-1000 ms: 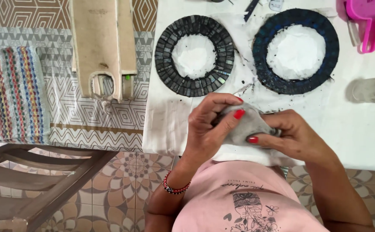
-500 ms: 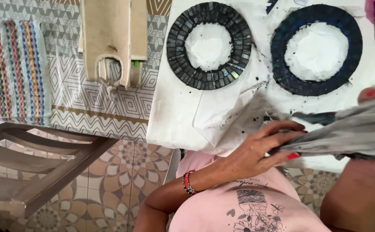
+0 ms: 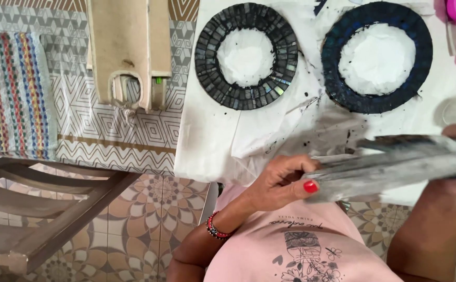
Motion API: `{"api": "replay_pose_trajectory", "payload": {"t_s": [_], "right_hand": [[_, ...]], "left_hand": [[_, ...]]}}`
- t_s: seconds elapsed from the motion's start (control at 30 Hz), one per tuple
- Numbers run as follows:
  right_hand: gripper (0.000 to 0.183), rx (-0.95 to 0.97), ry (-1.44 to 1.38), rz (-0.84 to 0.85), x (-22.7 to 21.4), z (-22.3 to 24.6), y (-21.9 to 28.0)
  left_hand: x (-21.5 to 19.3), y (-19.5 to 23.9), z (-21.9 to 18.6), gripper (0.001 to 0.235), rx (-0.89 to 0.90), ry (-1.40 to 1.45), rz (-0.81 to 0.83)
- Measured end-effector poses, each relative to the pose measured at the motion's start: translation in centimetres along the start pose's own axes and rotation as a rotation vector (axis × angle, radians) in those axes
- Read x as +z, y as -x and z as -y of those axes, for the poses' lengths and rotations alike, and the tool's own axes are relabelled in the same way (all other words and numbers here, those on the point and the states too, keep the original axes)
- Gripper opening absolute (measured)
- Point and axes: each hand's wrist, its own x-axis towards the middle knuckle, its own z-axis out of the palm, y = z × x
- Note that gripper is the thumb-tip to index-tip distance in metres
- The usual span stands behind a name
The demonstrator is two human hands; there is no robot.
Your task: Applying grout to a circular mosaic frame and wiping away the excess with a cloth
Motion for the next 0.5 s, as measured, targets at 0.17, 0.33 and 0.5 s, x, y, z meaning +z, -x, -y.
{"api": "replay_pose_trajectory", "payload": {"t_s": [0.17, 0.33, 0.5], "right_hand": [[0.028, -0.075, 0.230, 0.040, 9.8, 0.2, 2.3], [0.057, -0.310, 0.503, 0.562, 16.3, -0.3, 2.7], [0.047, 0.241, 0.151, 0.703, 13.3, -4.6, 3.3]], "left_hand": [[1.2, -2.9, -6.0, 0.020, -0.028, -0.295, 0.103], [1.0, -4.9, -7.5, 0.028, -0.100, -0.613, 0.125], [0.2, -6.4, -8.7, 0.014, -0.052, -0.706, -0.036]]}}
